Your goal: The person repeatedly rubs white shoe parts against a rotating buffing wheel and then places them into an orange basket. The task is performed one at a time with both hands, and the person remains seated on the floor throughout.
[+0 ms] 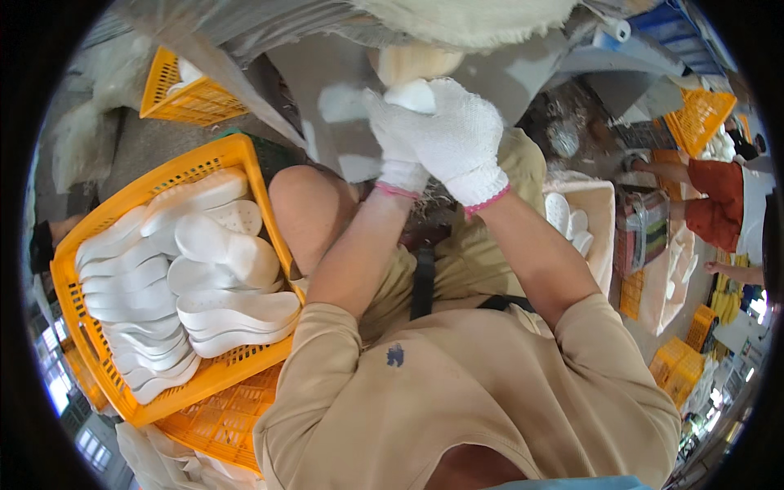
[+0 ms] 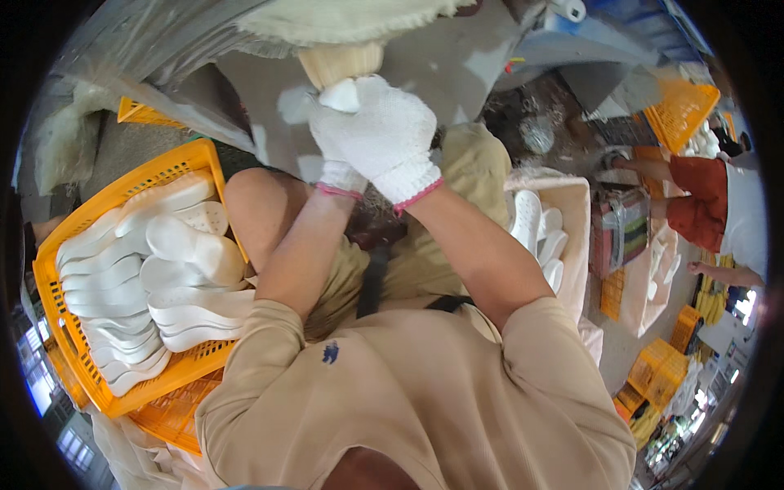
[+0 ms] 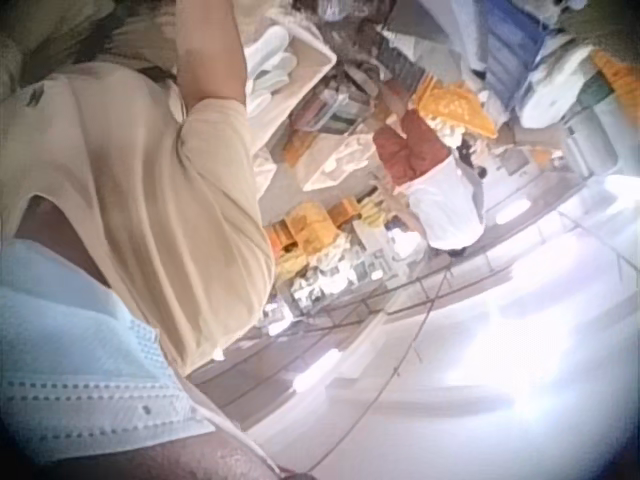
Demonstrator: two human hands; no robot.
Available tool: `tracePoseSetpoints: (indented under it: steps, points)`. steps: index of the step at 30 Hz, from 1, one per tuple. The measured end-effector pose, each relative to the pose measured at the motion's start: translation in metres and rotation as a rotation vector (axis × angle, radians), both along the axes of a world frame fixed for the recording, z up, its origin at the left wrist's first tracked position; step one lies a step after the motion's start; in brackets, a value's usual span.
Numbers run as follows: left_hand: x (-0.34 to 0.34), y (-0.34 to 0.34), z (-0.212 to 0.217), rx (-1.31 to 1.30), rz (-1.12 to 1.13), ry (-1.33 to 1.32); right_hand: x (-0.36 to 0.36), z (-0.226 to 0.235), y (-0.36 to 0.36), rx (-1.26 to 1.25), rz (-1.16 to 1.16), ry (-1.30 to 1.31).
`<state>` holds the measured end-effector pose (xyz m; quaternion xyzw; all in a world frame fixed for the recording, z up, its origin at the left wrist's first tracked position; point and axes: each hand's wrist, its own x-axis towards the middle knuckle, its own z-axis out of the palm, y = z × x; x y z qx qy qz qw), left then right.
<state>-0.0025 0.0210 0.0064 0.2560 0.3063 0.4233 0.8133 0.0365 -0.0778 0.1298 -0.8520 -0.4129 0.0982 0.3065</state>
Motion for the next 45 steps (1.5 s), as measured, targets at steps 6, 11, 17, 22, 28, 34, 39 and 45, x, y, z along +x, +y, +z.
tracePoseSetpoints:
  steps: [6,11,17,22,28,34,39,45]
  points:
    - [-0.006,-0.01,0.018,-0.116,-0.342,-0.529,0.008,-0.004,-0.011,0.141,0.123,0.019]
    - [-0.017,-0.026,0.032,-0.085,-0.175,-0.164,0.027,0.011,-0.015,-0.025,0.416,0.262]
    - [-0.013,-0.024,0.015,-0.176,-0.501,-0.239,0.019,0.006,-0.044,-0.086,0.197,0.386]
    - [-0.008,-0.042,0.039,0.034,-0.287,0.068,0.034,0.012,-0.043,-0.049,0.244,0.537]
    - [0.037,-0.086,0.048,0.129,-0.5,-0.19,0.086,0.0,-0.095,0.255,0.085,0.224]
    - [0.094,-0.06,0.063,-0.169,-0.43,-0.15,0.163,-0.004,-0.039,-0.038,0.236,0.108]
    - [0.094,-0.051,0.069,-0.171,-0.314,-0.086,0.164,0.006,-0.021,0.023,0.115,0.239]
    - [0.08,-0.064,0.064,-0.114,-0.371,-0.112,0.138,0.007,-0.068,0.267,0.08,0.326]
